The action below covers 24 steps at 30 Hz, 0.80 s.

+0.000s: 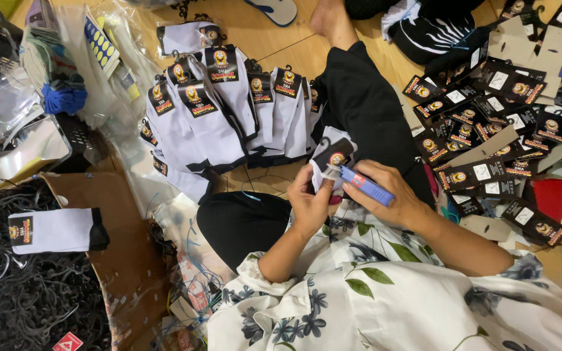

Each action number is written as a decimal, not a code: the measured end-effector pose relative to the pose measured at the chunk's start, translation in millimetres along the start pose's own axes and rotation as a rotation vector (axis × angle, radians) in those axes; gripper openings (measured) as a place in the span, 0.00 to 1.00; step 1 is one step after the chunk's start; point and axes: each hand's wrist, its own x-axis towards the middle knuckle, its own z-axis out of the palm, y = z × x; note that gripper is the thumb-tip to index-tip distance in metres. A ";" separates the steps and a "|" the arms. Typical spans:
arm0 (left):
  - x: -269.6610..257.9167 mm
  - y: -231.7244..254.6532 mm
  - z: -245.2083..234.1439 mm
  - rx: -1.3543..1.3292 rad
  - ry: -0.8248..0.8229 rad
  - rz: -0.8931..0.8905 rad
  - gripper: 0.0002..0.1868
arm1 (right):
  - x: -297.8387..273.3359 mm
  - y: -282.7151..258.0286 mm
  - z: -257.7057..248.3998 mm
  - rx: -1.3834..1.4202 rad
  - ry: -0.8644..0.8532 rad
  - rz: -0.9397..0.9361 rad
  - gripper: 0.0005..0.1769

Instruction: The person labels pairs of white socks by hand using a plastic tag fastener tool, then gathers the labeled socks into stacks and moves them to a cardboard box filled with plastic hangers.

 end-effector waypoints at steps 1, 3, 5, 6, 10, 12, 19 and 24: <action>2.6 2.6 -3.5 0.001 0.002 0.000 0.18 | -3.2 5.9 4.1 0.001 -0.002 -0.001 0.10; 5.9 8.2 -10.7 0.089 -0.097 0.123 0.15 | -10.4 17.2 12.0 0.088 0.029 0.069 0.10; 4.5 30.6 -10.9 0.106 -0.167 0.146 0.19 | -12.2 21.7 13.4 0.113 0.034 0.089 0.11; 3.0 41.8 -11.5 0.123 -0.242 0.165 0.24 | -13.9 23.9 14.6 0.137 0.041 0.114 0.11; 20.6 94.4 1.5 0.217 -0.316 0.287 0.24 | -10.8 32.4 17.5 0.111 0.041 0.073 0.10; 14.8 72.5 -0.2 0.440 -0.182 0.371 0.08 | -11.5 28.6 21.2 0.201 0.010 0.079 0.13; -1.2 65.9 6.1 0.511 -0.180 0.489 0.14 | -33.0 69.9 51.9 0.499 0.085 0.344 0.20; -5.9 60.5 6.5 0.529 -0.229 0.467 0.19 | -49.5 87.2 71.1 0.880 0.124 0.664 0.29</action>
